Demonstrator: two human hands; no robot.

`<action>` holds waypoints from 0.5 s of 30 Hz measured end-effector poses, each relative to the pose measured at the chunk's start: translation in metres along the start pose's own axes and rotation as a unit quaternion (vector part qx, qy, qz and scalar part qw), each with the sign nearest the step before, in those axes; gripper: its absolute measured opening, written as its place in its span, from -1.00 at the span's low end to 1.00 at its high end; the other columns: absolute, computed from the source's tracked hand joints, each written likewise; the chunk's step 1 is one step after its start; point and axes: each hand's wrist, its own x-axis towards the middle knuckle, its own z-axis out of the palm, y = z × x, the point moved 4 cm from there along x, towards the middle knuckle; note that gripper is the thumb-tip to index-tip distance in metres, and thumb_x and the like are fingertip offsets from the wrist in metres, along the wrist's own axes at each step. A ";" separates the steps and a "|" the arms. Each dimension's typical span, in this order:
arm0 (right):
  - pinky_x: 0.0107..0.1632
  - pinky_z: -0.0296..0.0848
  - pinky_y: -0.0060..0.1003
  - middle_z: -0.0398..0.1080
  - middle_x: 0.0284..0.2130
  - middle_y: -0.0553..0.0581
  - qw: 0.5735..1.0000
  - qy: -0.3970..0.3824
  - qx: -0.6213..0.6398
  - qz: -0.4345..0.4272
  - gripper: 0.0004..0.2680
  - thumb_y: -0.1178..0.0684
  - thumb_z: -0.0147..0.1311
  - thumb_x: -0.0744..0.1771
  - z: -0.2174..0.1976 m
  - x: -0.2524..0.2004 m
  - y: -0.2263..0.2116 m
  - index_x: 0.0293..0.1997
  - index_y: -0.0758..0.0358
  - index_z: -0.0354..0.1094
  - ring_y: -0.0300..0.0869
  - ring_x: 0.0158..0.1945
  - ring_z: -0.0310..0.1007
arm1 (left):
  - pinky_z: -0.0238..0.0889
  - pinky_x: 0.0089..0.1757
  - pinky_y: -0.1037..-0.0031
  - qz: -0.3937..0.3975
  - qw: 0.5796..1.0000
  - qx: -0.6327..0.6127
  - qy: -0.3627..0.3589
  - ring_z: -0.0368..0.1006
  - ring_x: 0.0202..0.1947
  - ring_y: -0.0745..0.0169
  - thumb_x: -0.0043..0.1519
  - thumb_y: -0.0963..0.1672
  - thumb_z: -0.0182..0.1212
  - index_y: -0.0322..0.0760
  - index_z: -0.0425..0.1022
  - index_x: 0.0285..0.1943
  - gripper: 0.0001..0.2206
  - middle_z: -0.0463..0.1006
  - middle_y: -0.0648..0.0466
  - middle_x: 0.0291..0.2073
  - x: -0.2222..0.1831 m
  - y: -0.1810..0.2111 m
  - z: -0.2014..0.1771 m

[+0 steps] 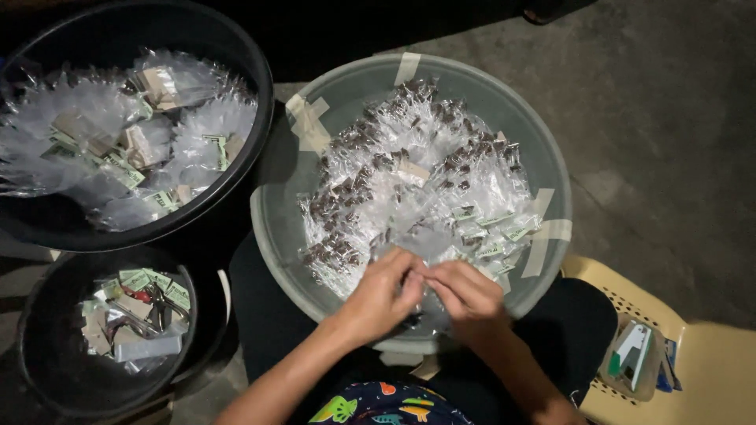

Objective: The person seals small plastic packets containing food items by hand, using a stapler to attach small paper labels to the top of each bag.

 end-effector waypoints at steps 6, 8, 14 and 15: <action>-0.33 0.45 -0.22 0.61 -0.30 0.05 0.967 -0.085 -0.175 0.163 -0.89 0.03 0.15 0.30 -0.024 -0.040 0.054 -0.20 0.13 0.54 -0.11 -0.40 0.57 | 0.19 -0.30 0.49 -0.057 0.987 -0.110 -0.098 0.36 -0.35 0.29 0.35 -0.08 0.06 -0.26 0.53 -0.09 -0.80 0.50 0.09 -0.35 0.010 0.025 0.004; -0.28 0.48 -0.26 0.59 -0.30 0.09 0.976 -0.061 -0.165 0.126 -0.92 0.10 0.18 0.29 -0.026 -0.028 0.045 -0.21 0.18 0.54 -0.11 -0.32 0.58 | 0.27 -0.30 0.55 -0.090 0.981 -0.147 -0.091 0.40 -0.35 0.33 0.29 -0.13 0.17 -0.28 0.52 -0.06 -0.86 0.53 0.08 -0.31 0.012 0.022 0.012; -0.11 0.46 -0.33 0.51 -0.31 0.14 0.991 -0.028 -0.103 0.078 -0.96 0.26 0.22 0.28 -0.023 -0.015 0.033 -0.27 0.30 0.50 -0.13 -0.20 0.53 | 0.32 -0.34 0.69 -0.187 0.959 -0.210 -0.028 0.40 -0.43 0.49 0.22 -0.22 0.27 -0.39 0.57 0.04 -0.78 0.57 0.17 -0.38 0.008 -0.008 0.024; -0.12 0.43 -0.33 0.49 -0.32 0.11 0.991 -0.034 -0.100 0.082 -0.96 0.25 0.20 0.27 -0.023 -0.015 0.034 -0.29 0.27 0.48 -0.14 -0.20 0.51 | 0.28 -0.34 0.71 -0.209 0.950 -0.231 -0.012 0.35 -0.45 0.55 0.20 -0.20 0.31 -0.41 0.60 0.08 -0.73 0.55 0.22 -0.41 0.005 -0.017 0.027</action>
